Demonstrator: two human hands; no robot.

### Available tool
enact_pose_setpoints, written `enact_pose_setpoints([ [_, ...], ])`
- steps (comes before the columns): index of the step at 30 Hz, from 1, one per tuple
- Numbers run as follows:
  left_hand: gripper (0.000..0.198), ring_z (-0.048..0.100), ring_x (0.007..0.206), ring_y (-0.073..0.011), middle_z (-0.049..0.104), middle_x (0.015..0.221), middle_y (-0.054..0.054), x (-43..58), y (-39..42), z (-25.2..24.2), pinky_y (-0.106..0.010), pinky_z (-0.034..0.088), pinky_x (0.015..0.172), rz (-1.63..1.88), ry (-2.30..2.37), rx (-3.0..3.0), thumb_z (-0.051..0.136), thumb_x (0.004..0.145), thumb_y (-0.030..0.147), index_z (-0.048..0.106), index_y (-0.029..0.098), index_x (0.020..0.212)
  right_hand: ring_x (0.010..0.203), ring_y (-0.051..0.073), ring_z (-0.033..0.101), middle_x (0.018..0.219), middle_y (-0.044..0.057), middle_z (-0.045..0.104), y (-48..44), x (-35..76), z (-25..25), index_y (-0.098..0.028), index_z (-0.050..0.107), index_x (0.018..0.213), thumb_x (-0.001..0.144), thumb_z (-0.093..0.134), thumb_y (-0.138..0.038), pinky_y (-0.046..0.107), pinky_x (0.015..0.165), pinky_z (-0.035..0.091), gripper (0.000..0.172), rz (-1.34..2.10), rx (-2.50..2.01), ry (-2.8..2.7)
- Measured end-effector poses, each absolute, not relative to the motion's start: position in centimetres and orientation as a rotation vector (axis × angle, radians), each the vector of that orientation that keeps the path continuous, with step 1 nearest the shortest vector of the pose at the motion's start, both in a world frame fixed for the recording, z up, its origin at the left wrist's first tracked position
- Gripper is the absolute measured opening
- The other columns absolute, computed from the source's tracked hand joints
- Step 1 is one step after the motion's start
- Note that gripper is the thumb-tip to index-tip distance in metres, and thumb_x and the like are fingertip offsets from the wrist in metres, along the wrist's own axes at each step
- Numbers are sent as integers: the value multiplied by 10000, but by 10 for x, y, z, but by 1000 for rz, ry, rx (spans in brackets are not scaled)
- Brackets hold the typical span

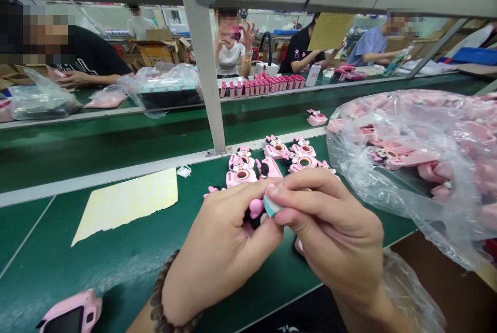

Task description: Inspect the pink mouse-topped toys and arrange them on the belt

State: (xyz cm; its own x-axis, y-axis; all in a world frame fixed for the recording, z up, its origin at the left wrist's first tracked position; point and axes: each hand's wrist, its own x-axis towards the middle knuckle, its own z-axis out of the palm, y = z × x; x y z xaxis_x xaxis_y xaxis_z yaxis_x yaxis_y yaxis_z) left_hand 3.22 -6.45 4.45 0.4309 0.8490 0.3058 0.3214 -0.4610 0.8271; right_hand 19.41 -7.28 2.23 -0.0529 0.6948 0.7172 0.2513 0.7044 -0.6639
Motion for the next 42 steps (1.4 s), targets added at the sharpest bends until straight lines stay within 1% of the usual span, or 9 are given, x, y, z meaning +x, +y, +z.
enact_pose_setpoints([
  [4, 171, 499, 628, -63, 586, 697, 65, 32, -63, 46, -163, 426, 626, 936, 919, 1922, 538, 949, 201, 561, 198, 780, 949, 148, 621, 1003, 11, 639, -70, 198, 15, -298, 757, 1089, 909, 714, -184, 285, 860, 543, 218, 542, -715, -1547],
  [9, 154, 601, 754, -82, 689, 857, 43, 31, -60, 50, -157, 486, 714, 953, 826, 1754, 560, 943, 197, 705, 240, 971, 828, 161, 606, 1013, 41, 585, -68, 206, 1, -304, 723, 1147, 955, 656, -330, 313, 691, 531, 205, 761, -680, -1235],
  [13, 238, 561, 597, -86, 689, 795, -1, 28, -59, 46, -179, 472, 575, 872, 768, 1525, 563, 946, 263, 719, 234, 1123, 798, 148, 605, 1095, 55, 586, -73, 211, -5, -291, 705, 1186, 974, 621, -313, 305, 675, 533, 229, 806, -773, -1251],
  [16, 259, 572, 611, -96, 715, 830, -31, 27, -58, 43, -177, 475, 568, 854, 719, 1383, 610, 922, 310, 718, 236, 1146, 757, 123, 597, 1075, 39, 588, -76, 216, -11, -295, 688, 1188, 1004, 563, -300, 280, 661, 531, 223, 808, -836, -1204],
  [22, 185, 671, 727, -152, 743, 825, -44, 24, -54, 40, -219, 544, 663, 962, 662, 1331, 657, 911, 366, 781, 228, 920, 890, 179, 649, 1009, 42, 637, -88, 209, -53, -261, 678, 1107, 967, 561, -215, 286, 763, 570, 189, 803, -1145, -1572],
  [28, 280, 708, 784, -189, 749, 783, -45, 24, -55, 33, -265, 573, 747, 1127, 847, 1340, 646, 918, 429, 776, 194, 839, 869, 306, 728, 994, 83, 705, -102, 177, -123, -290, 622, 1215, 862, 525, -149, 357, 673, 627, 392, 423, -1155, -1807],
  [34, 376, 677, 625, -173, 751, 770, -67, 28, -53, 31, -268, 564, 612, 1216, 829, 1225, 610, 919, 420, 674, 150, 664, 968, 422, 720, 1022, 94, 735, -97, 173, -136, -376, 532, 1357, 804, 555, -160, 472, 766, 636, 594, 240, -1153, -1848],
  [38, 388, 669, 568, -173, 729, 679, -74, 30, -53, 34, -248, 545, 542, 1213, 826, 1112, 569, 915, 412, 692, 135, 673, 900, 400, 729, 1041, 98, 727, -97, 179, -137, -375, 527, 1390, 789, 620, -232, 441, 675, 653, 625, 281, -1106, -1815],
  [42, 395, 698, 620, -179, 743, 712, -69, 30, -54, 36, -246, 566, 576, 1204, 799, 1063, 546, 938, 394, 676, 144, 661, 1007, 305, 693, 1111, 89, 687, -101, 191, -113, -307, 584, 1334, 895, 544, -185, 389, 789, 626, 457, 440, -1139, -1712],
])
